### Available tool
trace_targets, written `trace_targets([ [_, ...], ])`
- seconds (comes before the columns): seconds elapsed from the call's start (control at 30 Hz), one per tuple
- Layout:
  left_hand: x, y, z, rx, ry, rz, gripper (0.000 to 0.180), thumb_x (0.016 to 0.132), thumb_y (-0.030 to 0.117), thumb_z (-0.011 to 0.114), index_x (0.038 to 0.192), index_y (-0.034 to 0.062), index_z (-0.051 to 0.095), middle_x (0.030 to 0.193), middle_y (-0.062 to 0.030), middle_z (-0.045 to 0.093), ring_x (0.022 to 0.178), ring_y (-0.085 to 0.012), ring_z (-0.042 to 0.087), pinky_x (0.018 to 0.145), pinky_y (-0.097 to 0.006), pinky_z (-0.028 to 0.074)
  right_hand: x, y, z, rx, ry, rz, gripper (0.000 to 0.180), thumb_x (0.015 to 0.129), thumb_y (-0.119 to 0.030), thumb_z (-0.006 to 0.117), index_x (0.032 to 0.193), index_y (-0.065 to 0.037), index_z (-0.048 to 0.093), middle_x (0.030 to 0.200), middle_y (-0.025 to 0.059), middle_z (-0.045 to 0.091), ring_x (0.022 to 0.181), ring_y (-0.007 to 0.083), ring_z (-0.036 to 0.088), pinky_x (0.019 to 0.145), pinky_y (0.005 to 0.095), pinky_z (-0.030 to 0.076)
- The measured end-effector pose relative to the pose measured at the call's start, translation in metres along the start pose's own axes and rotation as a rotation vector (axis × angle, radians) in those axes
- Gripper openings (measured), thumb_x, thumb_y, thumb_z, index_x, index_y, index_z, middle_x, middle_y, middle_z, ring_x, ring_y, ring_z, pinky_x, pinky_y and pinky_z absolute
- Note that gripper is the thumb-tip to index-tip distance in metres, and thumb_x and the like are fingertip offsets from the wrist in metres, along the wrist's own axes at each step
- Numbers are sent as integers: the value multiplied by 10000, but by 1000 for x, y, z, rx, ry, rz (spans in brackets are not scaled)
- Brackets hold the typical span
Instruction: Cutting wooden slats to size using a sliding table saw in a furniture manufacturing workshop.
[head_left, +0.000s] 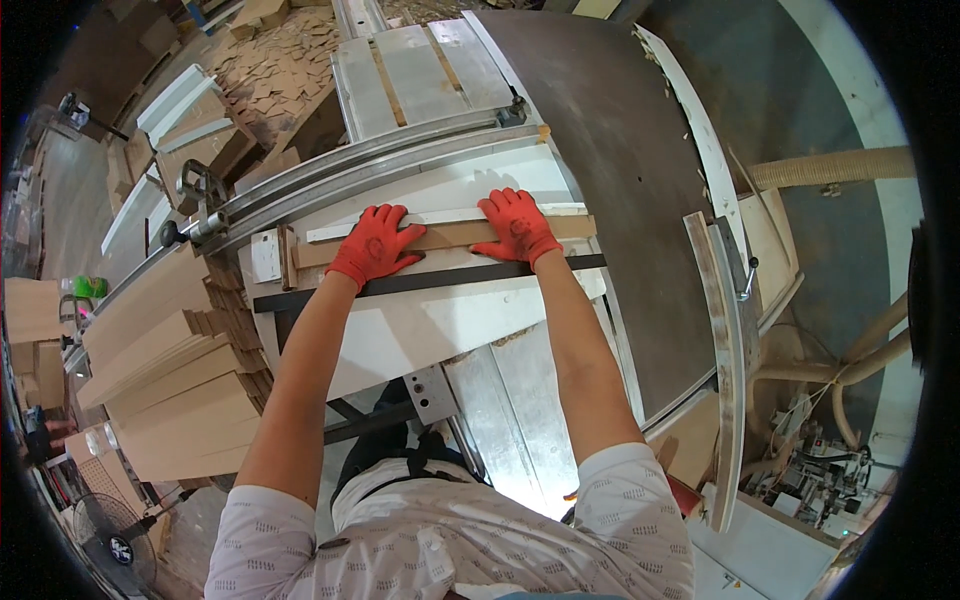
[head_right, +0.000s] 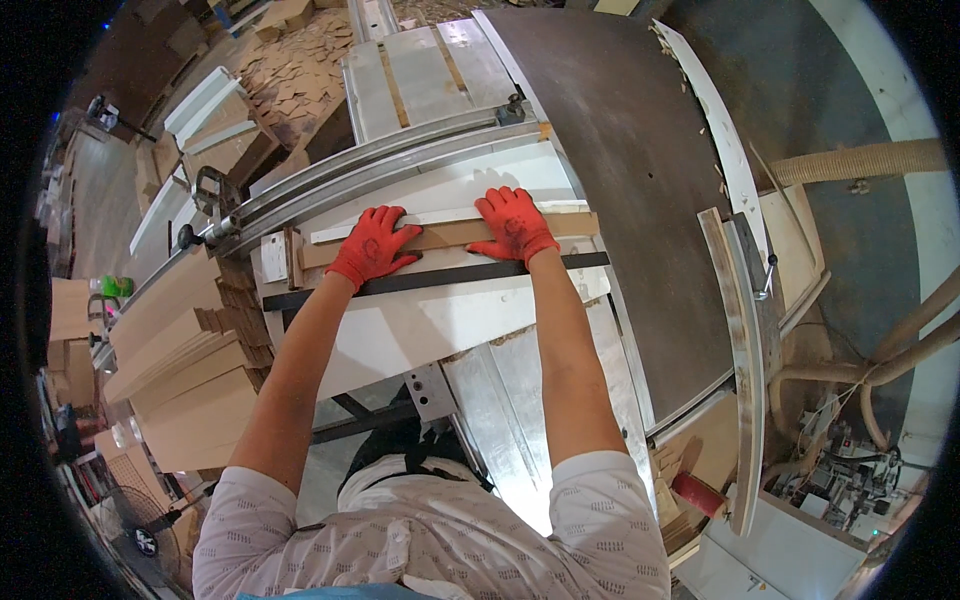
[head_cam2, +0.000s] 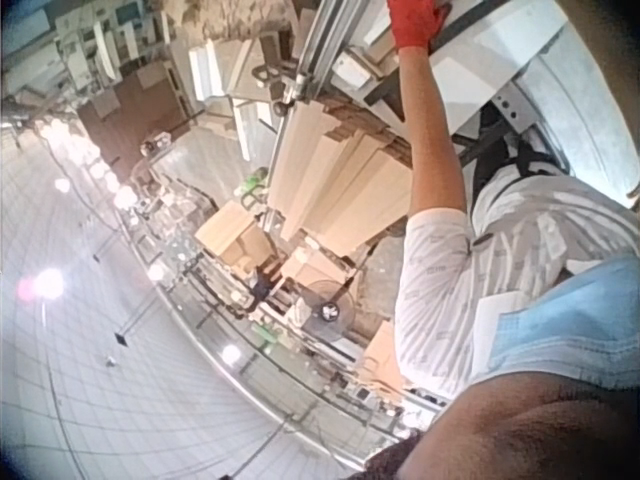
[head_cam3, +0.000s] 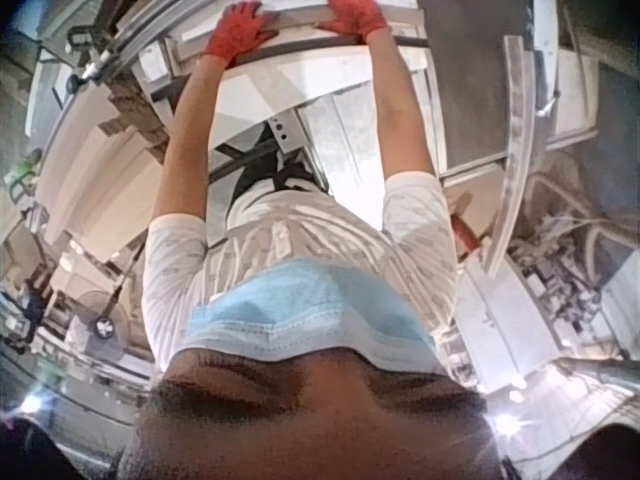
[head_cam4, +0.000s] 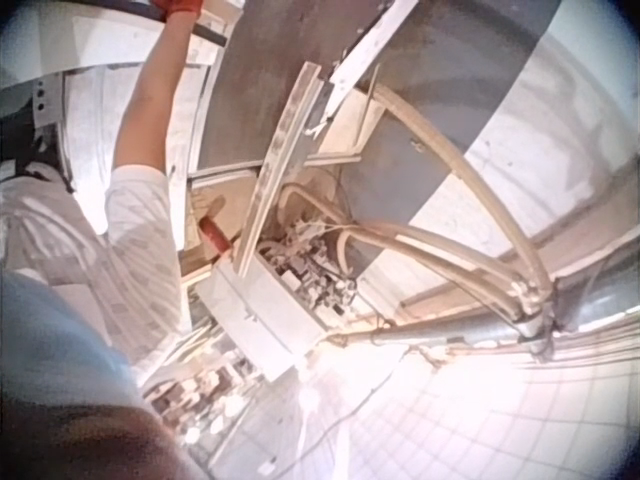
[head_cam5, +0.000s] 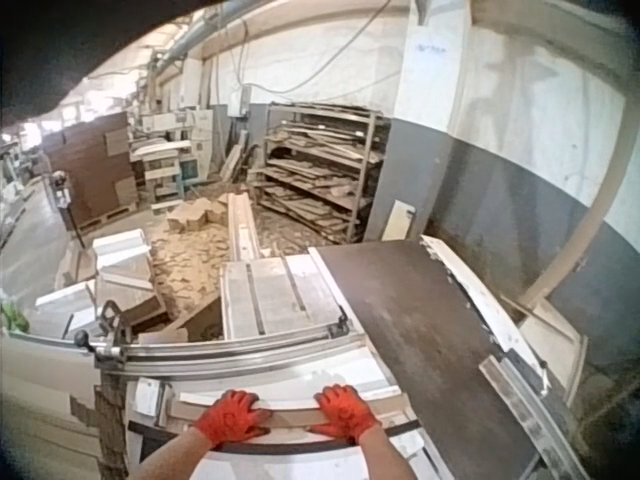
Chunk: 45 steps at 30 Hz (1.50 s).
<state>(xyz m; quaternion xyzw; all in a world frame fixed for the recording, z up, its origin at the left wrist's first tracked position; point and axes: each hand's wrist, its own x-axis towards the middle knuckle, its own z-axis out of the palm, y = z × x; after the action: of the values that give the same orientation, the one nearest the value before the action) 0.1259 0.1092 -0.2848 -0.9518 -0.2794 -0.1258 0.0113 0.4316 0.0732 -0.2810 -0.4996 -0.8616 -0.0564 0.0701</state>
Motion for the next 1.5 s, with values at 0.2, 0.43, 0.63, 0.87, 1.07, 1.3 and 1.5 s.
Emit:
trace_targets([
  [0.2,0,0,0,-35,-17,-17,488,825,474,707,1214,186,643,1243,-172,556,1132,-334,529,995,-447,408,0,-2,-2,15,16,11,729,711,-648,725,1152,-78,614,1070,103,572,1019,273,547,883,393,423],
  [0.43,-1,2,-3,-66,27,-37,509,791,461,743,1208,186,646,1256,-167,560,1144,-336,528,996,-449,409,-1,-2,-3,34,9,25,719,714,-646,722,1142,-79,614,1073,110,566,1033,281,542,893,400,419],
  [0.63,2,8,-17,22,47,-79,747,789,513,714,1371,97,499,1168,-118,565,1098,-286,532,907,-392,412,-3,-4,-11,85,-3,68,746,701,-615,735,1204,-79,608,1128,140,562,1096,323,529,949,441,407],
  [0.87,-7,21,-10,-139,27,-208,727,775,409,758,1371,93,487,1265,-150,544,1173,-335,514,1002,-464,386,-54,-84,-18,218,514,479,552,906,-336,647,1386,-98,513,1339,190,513,1248,368,462,1085,503,325],
  [1.07,-8,20,9,-208,64,-250,758,739,378,791,1376,93,496,1340,-148,557,1249,-328,503,1062,-475,357,-256,-207,-34,-118,424,1198,776,776,-472,716,1409,-82,494,1375,215,479,1324,404,385,1146,606,198],
  [1.3,-8,18,20,-287,122,-231,771,722,354,808,1383,89,514,1333,-140,577,1277,-330,491,1098,-462,322,-464,-304,-55,34,183,2201,827,695,-607,760,1252,-43,523,1301,188,527,1214,408,469,986,626,360],
  [1.5,-1,12,22,-205,109,-206,767,744,396,788,1399,108,510,1310,-164,593,1248,-349,520,1066,-465,369,-473,-339,-62,-45,624,2053,571,731,-431,806,1069,-47,551,1062,180,602,1034,396,548,871,485,468],
])
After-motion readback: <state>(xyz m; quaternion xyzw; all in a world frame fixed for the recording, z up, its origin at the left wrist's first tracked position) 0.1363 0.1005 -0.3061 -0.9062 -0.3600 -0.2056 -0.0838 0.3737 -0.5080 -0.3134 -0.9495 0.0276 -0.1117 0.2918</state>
